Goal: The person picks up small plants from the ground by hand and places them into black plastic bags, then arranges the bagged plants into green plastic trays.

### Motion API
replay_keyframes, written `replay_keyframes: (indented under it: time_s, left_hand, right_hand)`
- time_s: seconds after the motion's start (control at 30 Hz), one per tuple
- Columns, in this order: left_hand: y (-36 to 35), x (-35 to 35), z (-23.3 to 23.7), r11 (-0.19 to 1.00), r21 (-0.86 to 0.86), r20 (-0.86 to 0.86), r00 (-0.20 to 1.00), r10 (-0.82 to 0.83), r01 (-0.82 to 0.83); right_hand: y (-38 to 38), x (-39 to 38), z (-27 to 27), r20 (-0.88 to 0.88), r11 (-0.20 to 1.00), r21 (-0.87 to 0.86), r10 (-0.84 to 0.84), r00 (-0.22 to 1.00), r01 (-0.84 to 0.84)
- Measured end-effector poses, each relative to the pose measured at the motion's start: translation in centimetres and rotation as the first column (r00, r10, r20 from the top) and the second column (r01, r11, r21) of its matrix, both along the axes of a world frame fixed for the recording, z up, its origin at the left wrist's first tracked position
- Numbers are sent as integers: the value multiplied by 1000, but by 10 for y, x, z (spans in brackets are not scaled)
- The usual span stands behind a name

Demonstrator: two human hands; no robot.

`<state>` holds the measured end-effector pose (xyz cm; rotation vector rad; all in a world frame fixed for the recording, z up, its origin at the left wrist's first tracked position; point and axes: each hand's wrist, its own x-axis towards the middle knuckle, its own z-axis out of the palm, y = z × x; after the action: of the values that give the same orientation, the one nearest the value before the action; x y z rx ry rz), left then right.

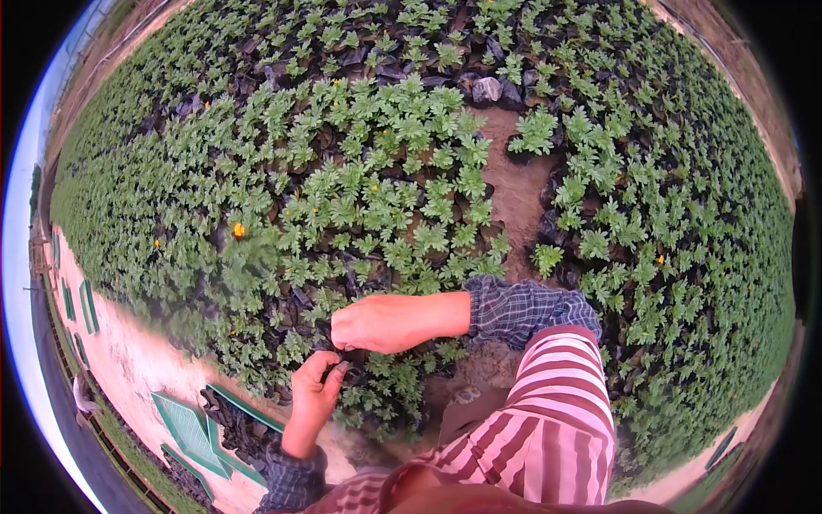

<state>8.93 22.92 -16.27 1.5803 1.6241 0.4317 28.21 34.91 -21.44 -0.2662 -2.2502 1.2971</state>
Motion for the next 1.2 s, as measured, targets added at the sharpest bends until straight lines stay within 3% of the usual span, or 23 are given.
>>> replay_keyframes:
  time_s: [0.03, 0.07, 0.1, 0.13, 0.17, 0.2, 0.23, 0.3, 0.37, 0.4, 0.47, 0.53, 0.57, 0.67, 0.73, 0.8, 0.9, 0.97, 1.07, 1.13, 1.2]
  left_hand:
    - [-5, -4, -1, 1000, 19, -12, 1000, 6, -6]
    - [-13, -8, -2, 999, 35, -24, 1000, 16, -15]
    - [-23, -14, -1, 999, 33, -32, 999, 29, -28]
    - [-33, -22, 1, 999, 7, -35, 998, 51, -51]
    - [-43, -30, 3, 997, -13, -37, 997, 71, -72]
    - [-56, -38, 5, 997, -4, -41, 996, 76, -77]
    - [-71, -48, 6, 993, -24, -95, 989, 113, -116]
    - [-99, -62, 12, 985, -34, -158, 974, 161, -168]
    - [-126, -75, 22, 857, -256, -163, 894, 418, -447]
    - [-141, -84, 24, 854, -246, -176, 888, 425, -458]
    - [-172, -102, 24, 749, -274, -95, 792, 604, -604]
    - [-198, -115, 29, 721, -251, -125, 760, 638, -646]
    - [-212, -122, 30, 665, -273, -135, 712, 689, -695]
    - [-234, -119, 40, 563, -288, -206, 624, 753, -775]
    - [-249, -120, 39, 611, -246, -297, 659, 691, -752]
    - [-244, -105, 43, 549, -284, -267, 615, 742, -786]
    - [-245, -91, 39, 533, -337, -296, 625, 723, -776]
    - [-252, -85, 31, 602, -328, -296, 684, 667, -728]
    - [-253, -71, 29, 622, -348, -205, 704, 680, -702]
    - [-260, -65, 27, 515, -433, -181, 631, 755, -740]
    - [-261, -58, 26, 515, -417, -169, 621, 766, -749]
  right_hand:
    - [15, 9, 1, -17, 996, -88, -28, 999, 26]
    - [46, 24, -1, -63, 966, 8, -258, 964, 259]
    - [86, 44, -11, -110, 843, 140, -508, 854, 520]
    - [127, 71, -24, -157, 632, 189, -736, 659, 751]
    - [164, 102, -42, -47, 412, 208, -902, 430, 887]
    - [200, 137, -66, -47, 211, 424, -966, 255, 880]
    - [218, 164, -75, 62, 128, 496, -992, 112, 859]
    - [244, 204, -105, 276, 168, 580, -961, 2, 797]
    - [250, 210, -120, 411, 316, 593, -910, 59, 741]
    - [251, 205, -123, 489, 394, 603, -869, 70, 694]
    - [255, 187, -128, 546, 416, 657, -838, -16, 629]
    - [260, 177, -145, 351, 248, 804, -931, -95, 541]
    - [263, 175, -150, 282, 213, 840, -957, -66, 500]
    - [268, 176, -162, 318, 269, 900, -943, -94, 344]
    - [275, 181, -168, 325, 281, 898, -943, -79, 339]
    - [278, 174, -158, 379, 347, 915, -914, -145, 207]
    - [298, 189, -202, 281, 275, 960, -940, -191, 62]
    - [300, 192, -216, 245, 252, 968, -935, -257, 6]
    - [291, 167, -191, 364, 347, 931, -852, -376, 117]
    - [298, 174, -201, 334, 315, 942, -863, -380, 112]
    - [305, 185, -216, 309, 294, 951, -871, -381, 100]
